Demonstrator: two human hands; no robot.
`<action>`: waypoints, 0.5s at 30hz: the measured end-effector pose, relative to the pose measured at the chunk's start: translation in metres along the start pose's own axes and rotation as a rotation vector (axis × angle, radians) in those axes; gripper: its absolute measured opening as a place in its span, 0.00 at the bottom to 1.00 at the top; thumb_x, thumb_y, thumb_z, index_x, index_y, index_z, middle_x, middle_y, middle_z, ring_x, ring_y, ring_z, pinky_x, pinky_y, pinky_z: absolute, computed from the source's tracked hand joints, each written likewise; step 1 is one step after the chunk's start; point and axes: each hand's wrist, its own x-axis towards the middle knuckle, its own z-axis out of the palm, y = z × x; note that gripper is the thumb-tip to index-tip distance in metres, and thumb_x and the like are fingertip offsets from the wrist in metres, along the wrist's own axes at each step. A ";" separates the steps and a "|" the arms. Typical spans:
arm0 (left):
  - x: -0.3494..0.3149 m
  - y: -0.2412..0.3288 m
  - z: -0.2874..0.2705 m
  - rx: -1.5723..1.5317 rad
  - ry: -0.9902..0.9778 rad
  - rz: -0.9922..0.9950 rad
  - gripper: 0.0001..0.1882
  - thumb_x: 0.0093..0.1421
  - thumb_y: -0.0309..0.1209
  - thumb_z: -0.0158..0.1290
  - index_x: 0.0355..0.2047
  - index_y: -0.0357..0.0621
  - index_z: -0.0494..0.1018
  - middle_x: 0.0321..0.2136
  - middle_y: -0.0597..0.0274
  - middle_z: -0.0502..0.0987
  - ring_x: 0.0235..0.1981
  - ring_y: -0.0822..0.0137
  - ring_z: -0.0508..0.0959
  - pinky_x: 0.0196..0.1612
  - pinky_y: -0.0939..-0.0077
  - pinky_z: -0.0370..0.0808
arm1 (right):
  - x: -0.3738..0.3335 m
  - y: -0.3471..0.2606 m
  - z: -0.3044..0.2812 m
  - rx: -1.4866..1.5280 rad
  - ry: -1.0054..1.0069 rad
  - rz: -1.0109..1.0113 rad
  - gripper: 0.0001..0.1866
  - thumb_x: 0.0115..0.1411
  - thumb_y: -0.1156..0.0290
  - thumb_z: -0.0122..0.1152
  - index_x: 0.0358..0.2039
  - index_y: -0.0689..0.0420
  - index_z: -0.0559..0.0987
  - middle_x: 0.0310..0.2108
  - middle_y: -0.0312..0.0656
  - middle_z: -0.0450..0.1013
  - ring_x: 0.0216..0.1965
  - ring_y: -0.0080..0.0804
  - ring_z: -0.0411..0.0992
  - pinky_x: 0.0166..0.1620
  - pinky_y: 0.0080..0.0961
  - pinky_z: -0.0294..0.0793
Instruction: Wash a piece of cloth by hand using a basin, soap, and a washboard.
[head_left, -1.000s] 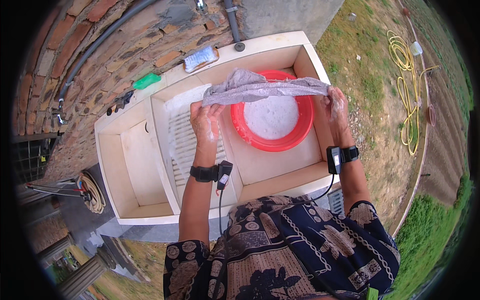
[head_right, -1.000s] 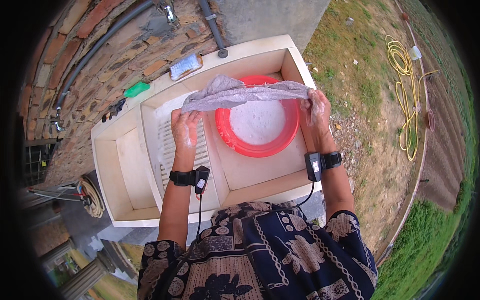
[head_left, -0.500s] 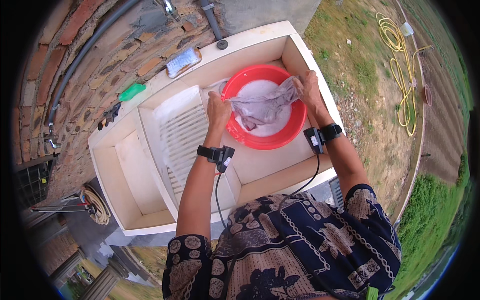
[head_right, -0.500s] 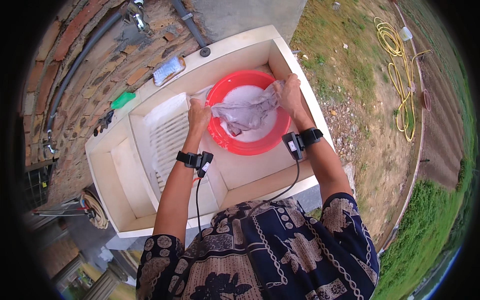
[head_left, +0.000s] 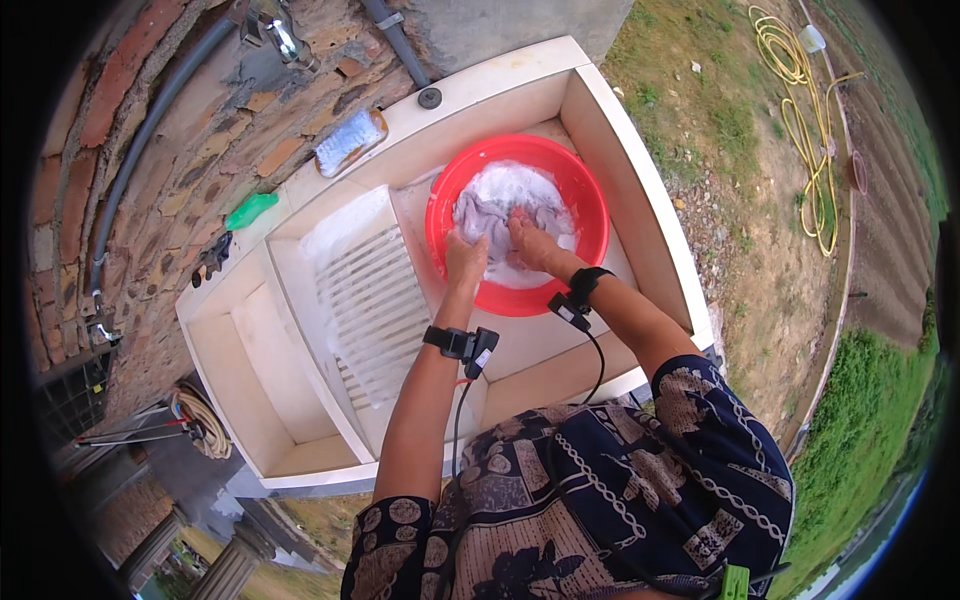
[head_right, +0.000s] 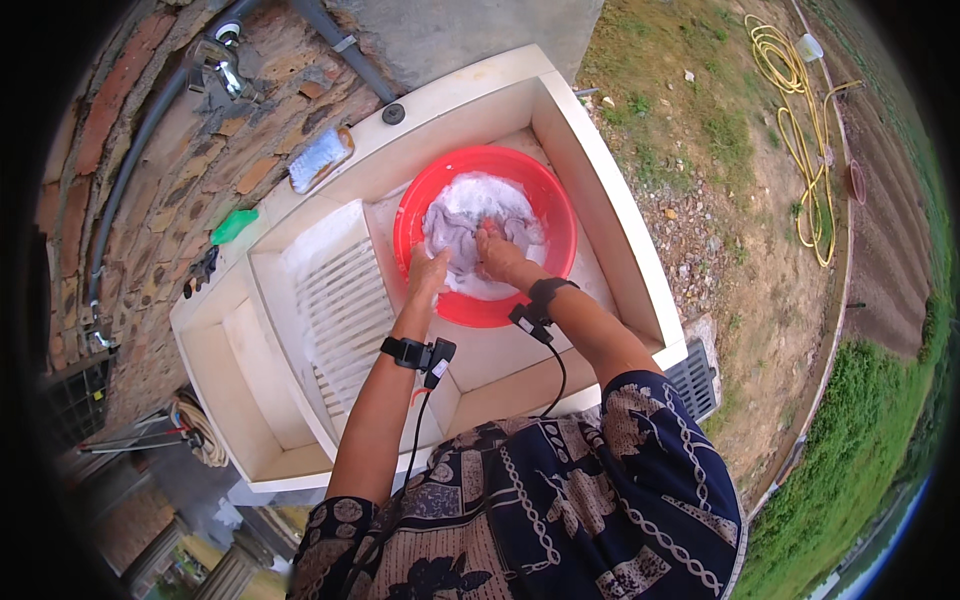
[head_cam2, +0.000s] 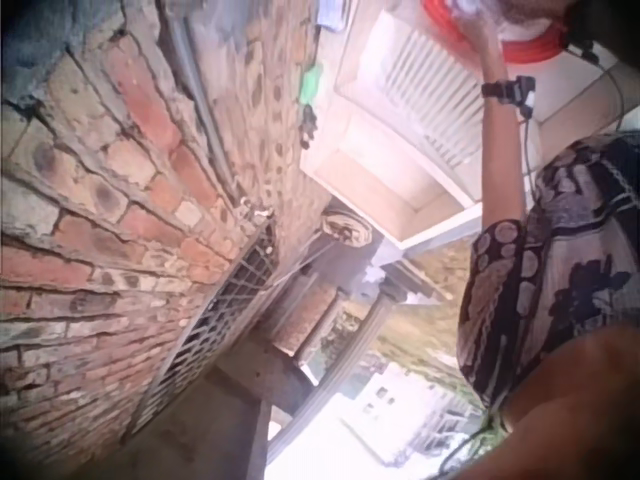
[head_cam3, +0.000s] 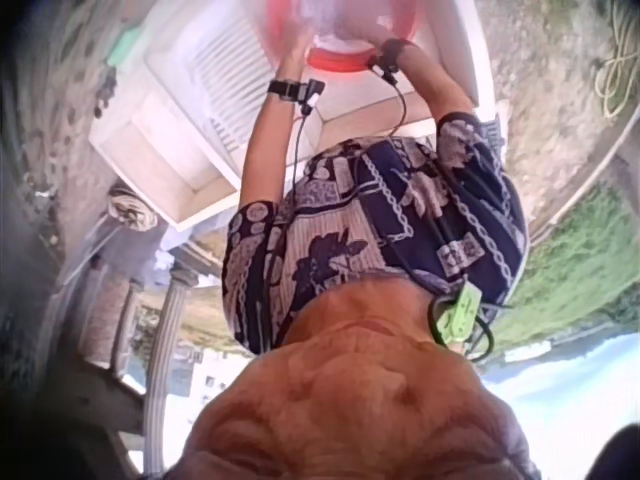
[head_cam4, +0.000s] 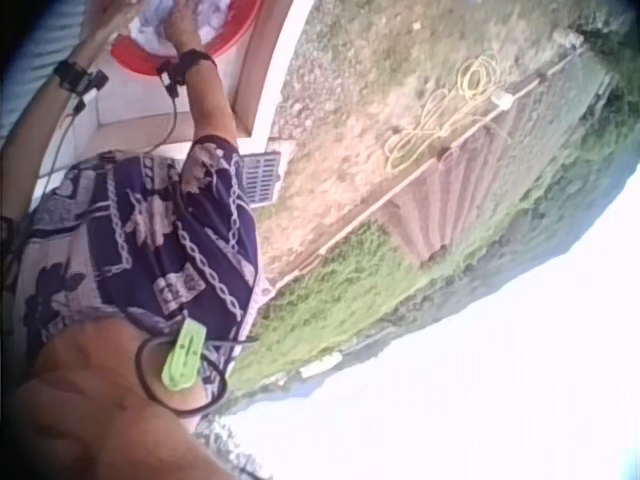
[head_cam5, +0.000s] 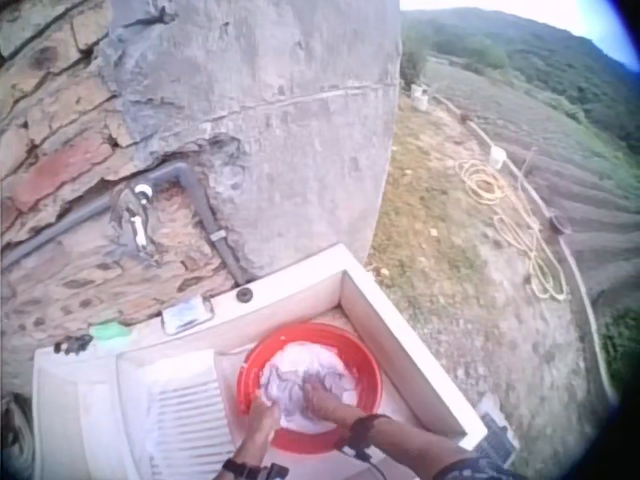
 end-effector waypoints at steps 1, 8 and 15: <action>0.001 -0.011 -0.009 0.005 0.019 -0.024 0.41 0.50 0.38 0.58 0.56 0.19 0.56 0.49 0.29 0.68 0.52 0.40 0.70 0.55 0.62 0.67 | 0.001 -0.016 -0.009 0.015 -0.021 -0.017 0.46 0.40 0.58 0.75 0.57 0.52 0.60 0.58 0.55 0.56 0.58 0.52 0.61 0.52 0.55 0.69; -0.012 0.043 -0.016 -0.323 -0.174 -0.293 0.45 0.54 0.47 0.58 0.63 0.37 0.50 0.59 0.41 0.60 0.50 0.39 0.71 0.36 0.43 0.79 | -0.018 -0.053 -0.092 -0.208 0.044 0.520 0.43 0.41 0.54 0.73 0.58 0.45 0.65 0.62 0.52 0.56 0.60 0.54 0.58 0.54 0.49 0.64; 0.000 0.013 -0.030 -1.129 -0.523 -0.098 0.31 0.58 0.43 0.55 0.57 0.40 0.64 0.51 0.52 0.70 0.50 0.59 0.73 0.50 0.63 0.74 | -0.019 -0.128 -0.121 0.474 0.000 -0.180 0.22 0.40 0.68 0.64 0.41 0.52 0.77 0.39 0.53 0.63 0.47 0.51 0.61 0.52 0.39 0.63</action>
